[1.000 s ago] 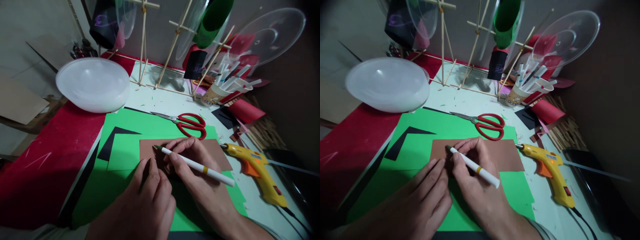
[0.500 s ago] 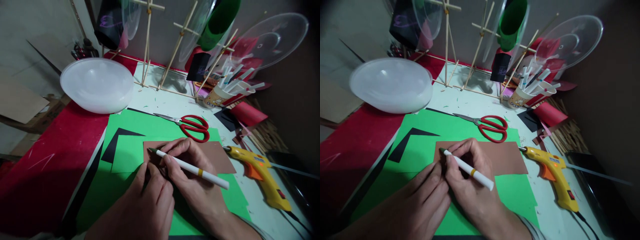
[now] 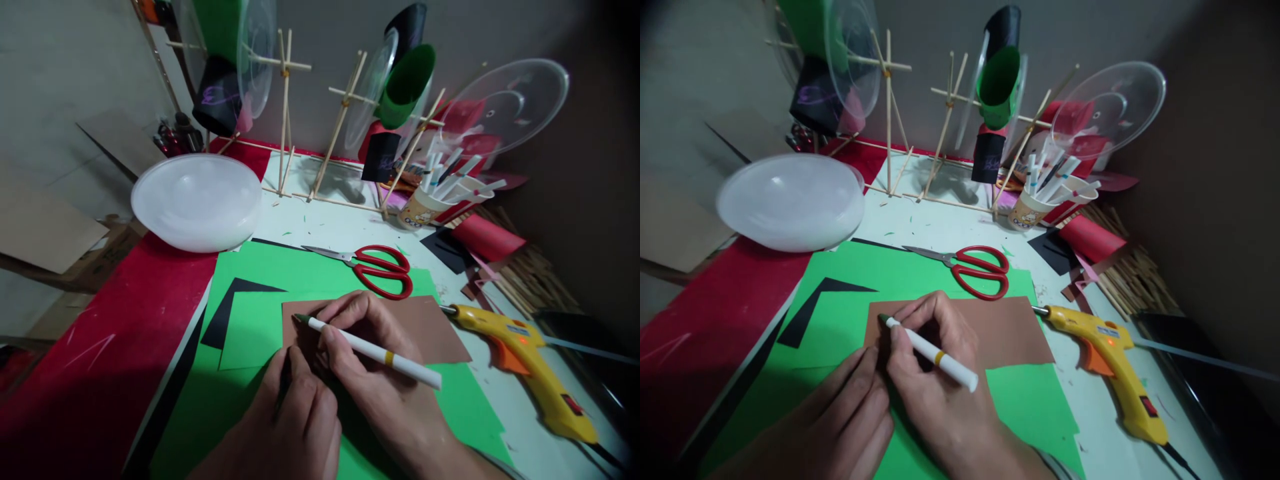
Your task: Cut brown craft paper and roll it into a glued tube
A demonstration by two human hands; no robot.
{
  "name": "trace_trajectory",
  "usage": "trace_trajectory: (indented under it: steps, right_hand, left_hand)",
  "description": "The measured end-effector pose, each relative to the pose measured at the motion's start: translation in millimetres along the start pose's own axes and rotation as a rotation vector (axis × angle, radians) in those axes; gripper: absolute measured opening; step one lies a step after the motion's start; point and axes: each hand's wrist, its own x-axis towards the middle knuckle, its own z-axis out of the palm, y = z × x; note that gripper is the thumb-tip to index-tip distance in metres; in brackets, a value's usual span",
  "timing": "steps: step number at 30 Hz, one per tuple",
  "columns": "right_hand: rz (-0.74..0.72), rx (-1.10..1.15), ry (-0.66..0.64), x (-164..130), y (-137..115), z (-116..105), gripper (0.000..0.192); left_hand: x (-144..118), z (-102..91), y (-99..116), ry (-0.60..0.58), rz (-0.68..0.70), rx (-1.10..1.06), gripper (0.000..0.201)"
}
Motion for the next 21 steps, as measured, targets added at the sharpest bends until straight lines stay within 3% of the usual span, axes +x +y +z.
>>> trace_trajectory:
  steps: [21]
  right_hand:
    - [-0.045, -0.019, 0.019, 1.0, -1.3, -2.0, 0.016]
  left_hand:
    - [0.7, -1.8, -1.1, -0.044, 0.013, -0.059, 0.034]
